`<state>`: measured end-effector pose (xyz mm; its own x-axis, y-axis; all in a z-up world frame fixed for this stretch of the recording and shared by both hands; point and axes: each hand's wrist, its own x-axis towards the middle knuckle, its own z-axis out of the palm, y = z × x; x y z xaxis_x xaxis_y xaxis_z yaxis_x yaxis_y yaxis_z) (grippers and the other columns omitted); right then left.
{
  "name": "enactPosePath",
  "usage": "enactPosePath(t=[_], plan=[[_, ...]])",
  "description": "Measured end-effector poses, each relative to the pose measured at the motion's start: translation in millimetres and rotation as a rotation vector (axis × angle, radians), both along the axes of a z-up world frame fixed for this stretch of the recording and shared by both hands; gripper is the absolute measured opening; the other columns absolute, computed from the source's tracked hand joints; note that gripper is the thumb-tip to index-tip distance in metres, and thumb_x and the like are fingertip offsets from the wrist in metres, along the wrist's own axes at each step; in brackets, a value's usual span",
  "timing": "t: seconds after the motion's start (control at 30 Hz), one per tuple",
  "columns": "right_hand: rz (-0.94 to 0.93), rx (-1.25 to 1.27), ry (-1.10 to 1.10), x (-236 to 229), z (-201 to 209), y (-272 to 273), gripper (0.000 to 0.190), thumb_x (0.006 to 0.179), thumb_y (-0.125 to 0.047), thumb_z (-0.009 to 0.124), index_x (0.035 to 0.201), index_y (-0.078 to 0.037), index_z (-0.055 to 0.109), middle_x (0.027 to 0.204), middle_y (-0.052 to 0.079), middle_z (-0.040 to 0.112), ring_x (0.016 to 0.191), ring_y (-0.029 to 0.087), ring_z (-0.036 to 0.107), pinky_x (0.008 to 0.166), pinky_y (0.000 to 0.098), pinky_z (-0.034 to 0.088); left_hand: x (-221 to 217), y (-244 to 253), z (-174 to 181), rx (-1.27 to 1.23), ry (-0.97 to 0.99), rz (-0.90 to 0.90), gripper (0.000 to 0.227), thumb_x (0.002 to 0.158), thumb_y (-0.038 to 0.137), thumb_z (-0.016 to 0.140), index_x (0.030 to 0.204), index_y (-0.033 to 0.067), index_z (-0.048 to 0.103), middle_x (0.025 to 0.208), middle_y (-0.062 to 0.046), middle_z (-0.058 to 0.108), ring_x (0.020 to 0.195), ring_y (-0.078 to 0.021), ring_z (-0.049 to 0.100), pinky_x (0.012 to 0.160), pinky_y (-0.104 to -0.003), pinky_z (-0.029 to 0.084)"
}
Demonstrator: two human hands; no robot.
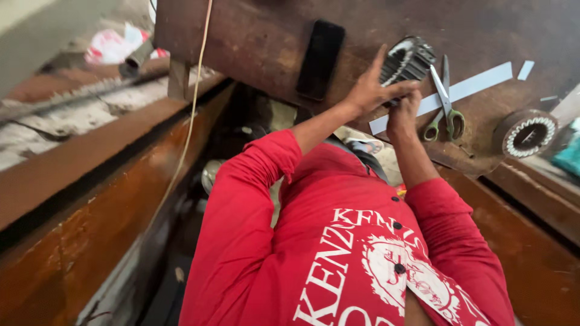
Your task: The person cuts small rectangular pieces from a white strip using scissors and places them into the slots of a circular metal motor stator. The person repeats this process for multiple stators on a wooden workbench.
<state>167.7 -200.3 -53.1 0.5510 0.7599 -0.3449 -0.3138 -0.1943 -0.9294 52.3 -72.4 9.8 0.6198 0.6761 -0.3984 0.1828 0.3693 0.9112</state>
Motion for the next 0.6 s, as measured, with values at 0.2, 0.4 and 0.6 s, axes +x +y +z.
enactPosePath(t=[0.2, 0.4, 0.6], plan=[[-0.052, -0.089, 0.102, -5, 29, 17, 0.036, 0.111, -0.031, 0.045, 0.138, -0.008, 0.052, 0.134, 0.006, 0.063, 0.124, 0.02, 0.064, 0.108, 0.036, 0.054, 6, -11, -27, 0.095, -0.039, 0.059, 0.153, 0.067, 0.075, 0.084, 0.16, -0.0056, -0.007, 0.16, -0.037, 0.03, 0.147, -0.0458, 0.037, 0.12, -0.042, 0.033], [-0.159, 0.032, 0.188, -25, 75, 35, 0.053, 0.107, -0.04, 0.054, 0.145, -0.004, 0.051, 0.14, 0.012, 0.061, 0.13, 0.028, 0.061, 0.111, 0.046, 0.053, 3, 9, -53, -0.123, -0.077, 0.185, 0.112, 0.09, 0.062, 0.07, 0.166, 0.0036, 0.012, 0.15, -0.023, 0.055, 0.139, -0.0351, 0.056, 0.117, -0.041, 0.042], [-0.173, 0.168, 0.267, -36, 105, 28, 0.064, 0.104, -0.052, 0.06, 0.148, -0.006, 0.05, 0.143, 0.009, 0.061, 0.133, 0.026, 0.058, 0.118, 0.0471, 0.045, 9, 17, -66, 0.124, 0.087, 0.367, 0.055, 0.083, 0.014, 0.077, 0.136, 0.0127, 0.059, 0.1, -0.01, 0.081, 0.089, -0.0223, 0.081, 0.082, -0.033, 0.062]])
